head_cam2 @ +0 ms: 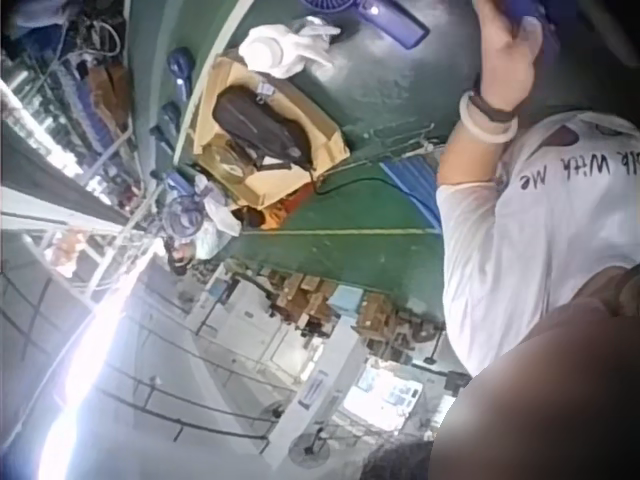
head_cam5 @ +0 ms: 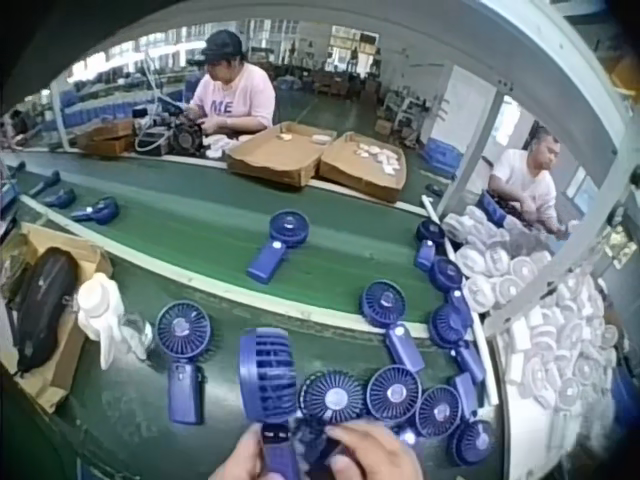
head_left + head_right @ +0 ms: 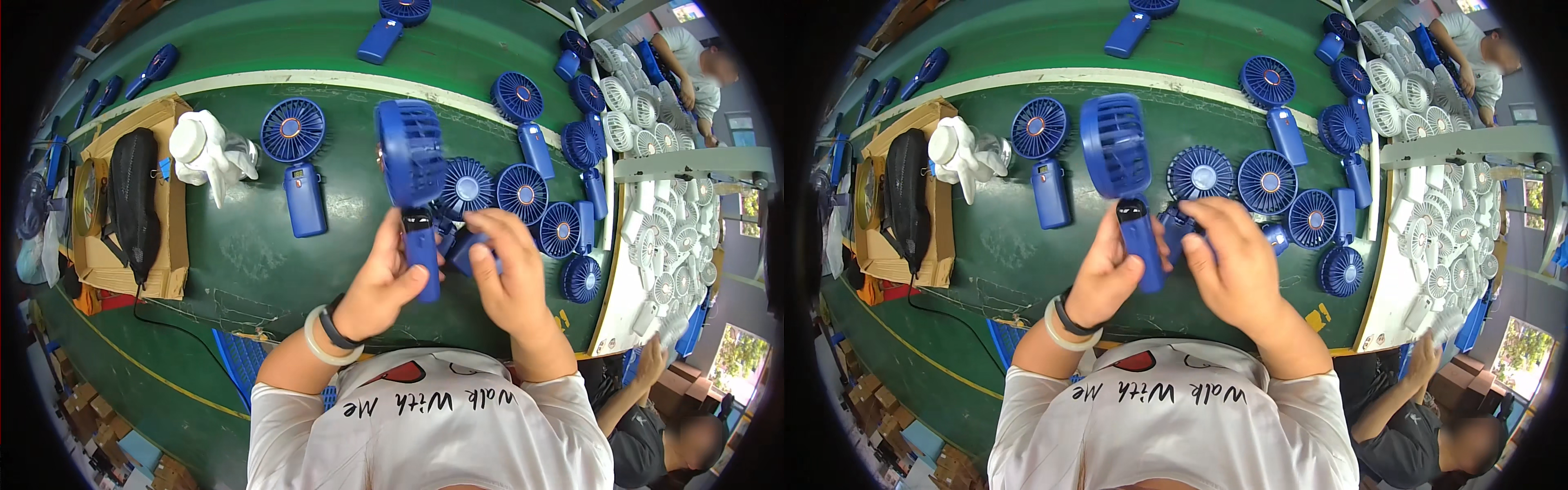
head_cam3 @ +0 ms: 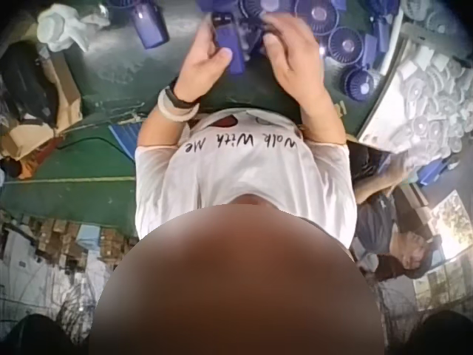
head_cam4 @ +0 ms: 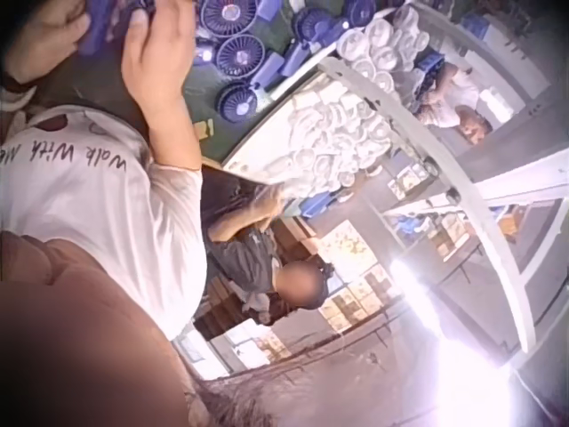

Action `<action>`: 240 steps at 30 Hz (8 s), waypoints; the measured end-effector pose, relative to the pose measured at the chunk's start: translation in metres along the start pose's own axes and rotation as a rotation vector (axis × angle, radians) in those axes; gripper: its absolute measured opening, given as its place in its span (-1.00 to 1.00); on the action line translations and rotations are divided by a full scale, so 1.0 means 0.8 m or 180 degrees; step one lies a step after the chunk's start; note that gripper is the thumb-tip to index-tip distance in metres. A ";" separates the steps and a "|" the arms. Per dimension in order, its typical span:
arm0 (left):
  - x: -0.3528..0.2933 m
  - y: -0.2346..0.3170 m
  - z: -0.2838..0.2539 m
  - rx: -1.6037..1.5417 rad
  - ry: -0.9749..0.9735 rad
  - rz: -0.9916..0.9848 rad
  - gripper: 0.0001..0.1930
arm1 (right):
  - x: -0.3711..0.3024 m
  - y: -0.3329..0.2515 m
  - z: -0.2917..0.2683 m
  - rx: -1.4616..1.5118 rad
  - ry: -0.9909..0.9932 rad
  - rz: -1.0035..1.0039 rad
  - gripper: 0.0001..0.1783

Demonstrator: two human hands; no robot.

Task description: The person assembles portable handheld fans by attaching the fan head to the handle base. They pick up blue and white fan components from a green workbench, connect them, and place the finished units into a blue crate. The person also wipes the fan surfaces with a white cloth during the process.

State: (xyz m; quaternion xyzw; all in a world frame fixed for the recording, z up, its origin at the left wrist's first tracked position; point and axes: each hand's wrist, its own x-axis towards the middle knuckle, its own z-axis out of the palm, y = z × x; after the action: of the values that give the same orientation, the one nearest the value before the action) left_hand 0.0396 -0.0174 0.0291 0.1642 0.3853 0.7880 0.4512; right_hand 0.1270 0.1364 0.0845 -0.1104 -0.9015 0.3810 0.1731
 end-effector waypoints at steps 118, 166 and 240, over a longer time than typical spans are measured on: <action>0.031 0.002 -0.030 -0.0317 0.0129 0.0431 -0.54 | 0.024 0.059 0.039 0.3120 -0.0031 0.1241 -0.50; 0.032 0.013 -0.042 -0.1599 -0.0816 -0.0265 -0.02 | 0.046 0.088 -0.009 0.5904 -0.1177 0.0937 -0.35; -0.067 0.040 0.037 0.2588 -0.0049 0.1390 0.12 | 0.003 -0.005 0.056 0.6342 -0.1306 0.0801 0.11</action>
State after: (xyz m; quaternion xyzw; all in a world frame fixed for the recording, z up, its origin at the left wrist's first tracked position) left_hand 0.0677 -0.0581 0.0777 0.4110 0.6162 0.6483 0.1764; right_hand 0.1068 0.1054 0.0584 0.0572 -0.1695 0.9838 -0.0126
